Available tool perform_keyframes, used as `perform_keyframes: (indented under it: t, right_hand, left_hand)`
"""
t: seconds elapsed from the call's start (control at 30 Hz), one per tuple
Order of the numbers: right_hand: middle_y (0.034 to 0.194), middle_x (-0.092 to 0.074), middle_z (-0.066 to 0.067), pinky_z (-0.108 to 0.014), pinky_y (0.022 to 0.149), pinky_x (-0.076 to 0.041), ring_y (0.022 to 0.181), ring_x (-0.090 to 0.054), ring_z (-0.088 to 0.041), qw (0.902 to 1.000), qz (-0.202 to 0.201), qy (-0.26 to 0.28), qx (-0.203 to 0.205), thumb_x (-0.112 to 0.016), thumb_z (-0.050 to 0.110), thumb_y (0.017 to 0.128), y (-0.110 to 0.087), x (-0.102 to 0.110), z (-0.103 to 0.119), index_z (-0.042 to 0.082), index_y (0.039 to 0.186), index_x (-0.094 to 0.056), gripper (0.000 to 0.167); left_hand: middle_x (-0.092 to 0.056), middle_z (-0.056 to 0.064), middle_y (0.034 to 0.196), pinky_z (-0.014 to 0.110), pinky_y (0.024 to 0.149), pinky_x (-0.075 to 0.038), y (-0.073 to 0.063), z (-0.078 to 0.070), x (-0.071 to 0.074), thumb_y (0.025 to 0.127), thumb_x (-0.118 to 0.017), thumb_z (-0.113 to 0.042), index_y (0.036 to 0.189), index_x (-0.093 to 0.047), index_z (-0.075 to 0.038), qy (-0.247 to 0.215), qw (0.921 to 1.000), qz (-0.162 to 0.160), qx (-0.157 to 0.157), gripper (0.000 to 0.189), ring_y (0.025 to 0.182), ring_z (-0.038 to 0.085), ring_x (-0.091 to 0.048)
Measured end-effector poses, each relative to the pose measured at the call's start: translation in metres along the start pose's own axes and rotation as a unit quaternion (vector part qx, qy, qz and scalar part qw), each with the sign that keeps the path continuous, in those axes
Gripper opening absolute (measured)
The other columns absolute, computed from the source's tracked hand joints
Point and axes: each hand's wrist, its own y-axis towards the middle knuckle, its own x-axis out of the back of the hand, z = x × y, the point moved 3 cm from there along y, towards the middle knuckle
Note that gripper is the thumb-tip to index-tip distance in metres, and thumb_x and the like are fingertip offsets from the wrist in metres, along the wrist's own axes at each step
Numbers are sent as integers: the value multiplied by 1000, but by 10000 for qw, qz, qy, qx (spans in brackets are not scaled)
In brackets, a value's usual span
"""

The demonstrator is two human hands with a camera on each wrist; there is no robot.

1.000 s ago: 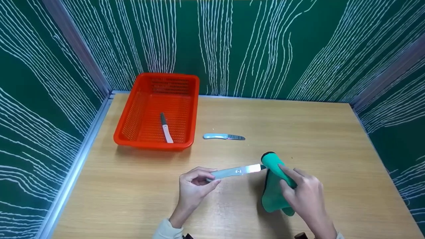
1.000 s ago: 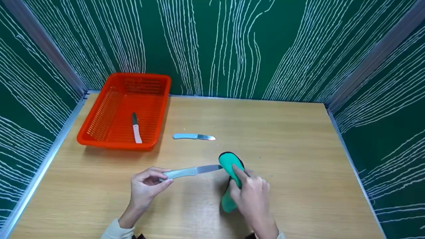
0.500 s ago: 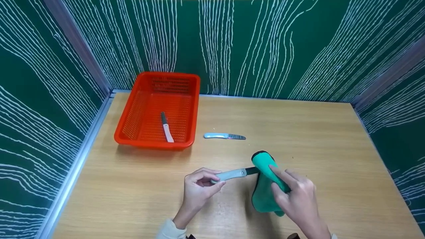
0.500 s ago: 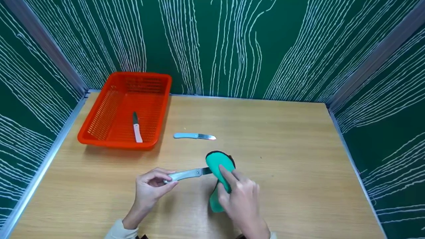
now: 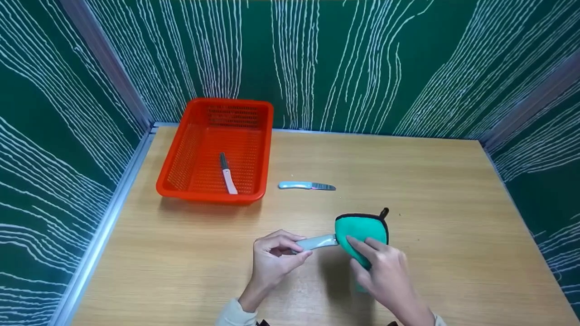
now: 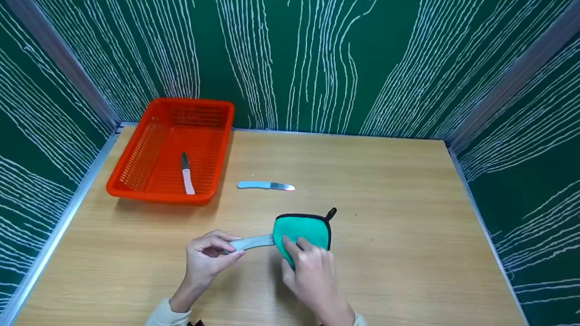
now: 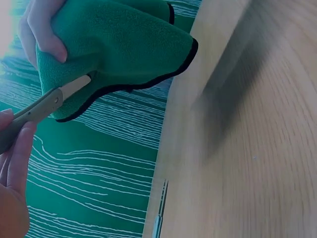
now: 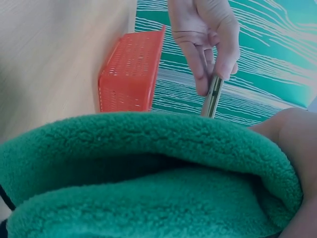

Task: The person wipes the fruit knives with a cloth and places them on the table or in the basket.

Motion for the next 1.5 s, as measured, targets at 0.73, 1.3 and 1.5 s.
perform_keyframes:
  t: [0.73, 1.3, 1.5]
  right_hand:
    - [57, -33, 11, -16, 36, -19, 43, -20, 1, 9985, -44, -355, -404, -69, 0, 66, -6, 8, -26, 6, 97, -76, 33]
    - [53, -29, 13, -18, 34, -20, 42, -17, 5, 9937, -496, -165, -989, -70, -6, 66, -8, 28, -46, 3, 95, -75, 31]
    - [52, -31, 11, -19, 34, -26, 40, -26, -4, 9922, -584, -79, -1097, -68, -5, 68, -3, 42, -38, 2, 97, -75, 30]
  left_hand:
    - [-67, 22, 85, 42, 59, -58, -4, 18, 13, 66, -78, 14, 76, -68, 7, -302, 9975, 1, -633, 15, 76, 27, -68]
    - [-67, 18, 89, 42, 65, -59, -6, 21, 21, 69, -80, 6, 79, -70, 2, -28, 9996, -281, 11, 15, 79, 28, -67]
    - [-68, 16, 89, 41, 68, -59, -6, 19, 21, 68, -79, 10, 78, -69, 1, 128, 9989, -360, 253, 16, 80, 28, -67]
